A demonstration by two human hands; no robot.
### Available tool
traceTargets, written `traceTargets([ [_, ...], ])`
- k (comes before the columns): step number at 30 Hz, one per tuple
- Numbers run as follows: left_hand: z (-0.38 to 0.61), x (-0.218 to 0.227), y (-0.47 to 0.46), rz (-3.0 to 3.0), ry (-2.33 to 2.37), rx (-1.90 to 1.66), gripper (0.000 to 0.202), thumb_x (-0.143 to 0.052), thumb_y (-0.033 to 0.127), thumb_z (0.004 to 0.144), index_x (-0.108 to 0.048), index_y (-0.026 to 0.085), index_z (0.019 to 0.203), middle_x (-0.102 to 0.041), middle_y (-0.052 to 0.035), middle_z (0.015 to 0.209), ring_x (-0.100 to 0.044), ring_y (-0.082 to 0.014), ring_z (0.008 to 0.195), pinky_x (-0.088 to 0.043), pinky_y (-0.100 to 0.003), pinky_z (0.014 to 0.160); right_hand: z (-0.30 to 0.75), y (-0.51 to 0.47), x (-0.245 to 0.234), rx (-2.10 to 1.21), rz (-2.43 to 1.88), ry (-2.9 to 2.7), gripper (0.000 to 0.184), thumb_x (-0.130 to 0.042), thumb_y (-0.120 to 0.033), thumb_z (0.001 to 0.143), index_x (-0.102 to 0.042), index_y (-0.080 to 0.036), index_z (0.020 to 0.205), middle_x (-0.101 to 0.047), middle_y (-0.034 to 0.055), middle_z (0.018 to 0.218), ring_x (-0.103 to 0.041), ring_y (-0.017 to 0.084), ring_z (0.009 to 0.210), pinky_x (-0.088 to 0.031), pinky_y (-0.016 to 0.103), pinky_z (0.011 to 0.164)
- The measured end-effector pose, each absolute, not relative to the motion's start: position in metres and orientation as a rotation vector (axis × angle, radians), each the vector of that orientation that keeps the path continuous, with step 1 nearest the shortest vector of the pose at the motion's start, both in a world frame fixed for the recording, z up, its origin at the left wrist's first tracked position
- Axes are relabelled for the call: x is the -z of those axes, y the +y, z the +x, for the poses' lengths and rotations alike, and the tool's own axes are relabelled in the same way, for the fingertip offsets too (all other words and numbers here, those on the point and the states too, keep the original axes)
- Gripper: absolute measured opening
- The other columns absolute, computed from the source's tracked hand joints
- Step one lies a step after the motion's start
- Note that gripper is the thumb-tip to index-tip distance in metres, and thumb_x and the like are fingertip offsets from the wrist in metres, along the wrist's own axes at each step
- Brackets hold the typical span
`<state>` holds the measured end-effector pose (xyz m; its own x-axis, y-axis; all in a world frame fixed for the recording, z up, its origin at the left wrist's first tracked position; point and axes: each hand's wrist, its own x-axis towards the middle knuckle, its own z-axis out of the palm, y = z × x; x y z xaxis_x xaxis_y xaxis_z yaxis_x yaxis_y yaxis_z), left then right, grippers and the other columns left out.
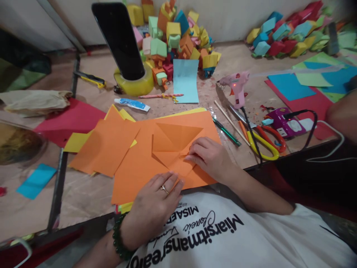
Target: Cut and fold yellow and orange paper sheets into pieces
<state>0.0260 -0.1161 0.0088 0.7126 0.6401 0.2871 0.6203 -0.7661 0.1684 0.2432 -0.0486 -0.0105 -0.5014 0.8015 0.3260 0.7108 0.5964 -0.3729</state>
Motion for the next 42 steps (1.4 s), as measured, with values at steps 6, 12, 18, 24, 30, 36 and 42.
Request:
traceTargets([
  [6, 0.03, -0.01, -0.117, 2.846, 1.073, -0.479, 0.031, -0.043, 0.021, 0.094, -0.065, 0.01, 0.113, -0.068, -0.013, 0.119, -0.062, -0.0246, 0.099, -0.054, -0.039, 0.083, 0.242, -0.048, 0.009, -0.248, -1.246, -2.362, 0.021, -0.058, -0.037, 0.092, -0.062, -0.017, 0.086, -0.065, 0.0087, 0.084, -0.055, 0.023, 0.08, -0.048, 0.035, 0.071],
  [12, 0.033, -0.016, -0.116, 2.846, 1.092, -0.453, 0.033, -0.049, 0.022, 0.089, -0.066, 0.006, 0.113, -0.072, -0.0121, 0.11, -0.064, -0.0275, 0.096, -0.056, -0.041, 0.081, 0.244, -0.057, -0.002, -0.396, -1.341, -2.367, 0.078, -0.073, -0.041, 0.073, -0.04, -0.014, 0.138, -0.055, 0.018, 0.124, -0.051, 0.033, 0.113, -0.046, 0.052, 0.096],
  [18, 0.035, -0.018, -0.116, 2.853, 1.114, -0.475, 0.032, -0.048, 0.021, 0.088, -0.068, 0.006, 0.109, -0.073, -0.0107, 0.111, -0.065, -0.0276, 0.095, -0.058, -0.041, 0.08, 0.246, -0.058, -0.004, -0.469, -1.344, -2.388, 0.094, -0.073, -0.047, 0.068, -0.029, -0.017, 0.145, -0.049, 0.0189, 0.134, -0.048, 0.035, 0.121, -0.044, 0.057, 0.101],
  [24, 0.033, -0.016, -0.117, 2.843, 1.103, -0.476, 0.03, -0.05, 0.019, 0.088, -0.068, 0.006, 0.108, -0.072, -0.0111, 0.113, -0.065, -0.0278, 0.097, -0.058, -0.041, 0.081, 0.254, -0.057, 0.003, -0.476, -1.444, -2.301, 0.082, -0.067, -0.035, 0.072, -0.031, -0.014, 0.143, -0.047, 0.0198, 0.138, -0.045, 0.034, 0.128, -0.04, 0.055, 0.106],
  [30, 0.032, -0.016, -0.117, 2.819, 1.106, -0.464, 0.031, -0.051, 0.018, 0.088, -0.067, 0.006, 0.112, -0.071, -0.012, 0.117, -0.065, -0.0275, 0.101, -0.058, -0.042, 0.083, 0.275, -0.05, 0.009, -0.473, -1.432, -2.253, 0.064, -0.058, -0.029, 0.081, -0.034, -0.019, 0.14, -0.05, 0.0171, 0.136, -0.047, 0.032, 0.128, -0.041, 0.056, 0.106],
  [36, 0.031, -0.014, -0.118, 2.801, 1.092, -0.491, 0.032, -0.053, 0.017, 0.087, -0.065, 0.006, 0.114, -0.07, -0.013, 0.118, -0.064, -0.0269, 0.101, -0.059, -0.041, 0.083, 0.291, -0.042, 0.006, -0.318, -1.551, -2.171, 0.052, -0.048, -0.017, 0.083, -0.041, -0.018, 0.134, -0.056, 0.017, 0.126, -0.051, 0.032, 0.122, -0.043, 0.055, 0.103],
  [42, 0.033, -0.015, -0.117, 2.823, 1.09, -0.517, 0.031, -0.055, 0.017, 0.085, -0.066, 0.006, 0.111, -0.072, -0.0128, 0.113, -0.064, -0.0278, 0.1, -0.059, -0.041, 0.082, 0.257, -0.062, 0.001, -0.145, -1.463, -2.139, 0.062, -0.062, -0.036, 0.081, -0.039, -0.023, 0.136, -0.048, 0.0167, 0.136, -0.043, 0.036, 0.13, -0.037, 0.058, 0.107],
])
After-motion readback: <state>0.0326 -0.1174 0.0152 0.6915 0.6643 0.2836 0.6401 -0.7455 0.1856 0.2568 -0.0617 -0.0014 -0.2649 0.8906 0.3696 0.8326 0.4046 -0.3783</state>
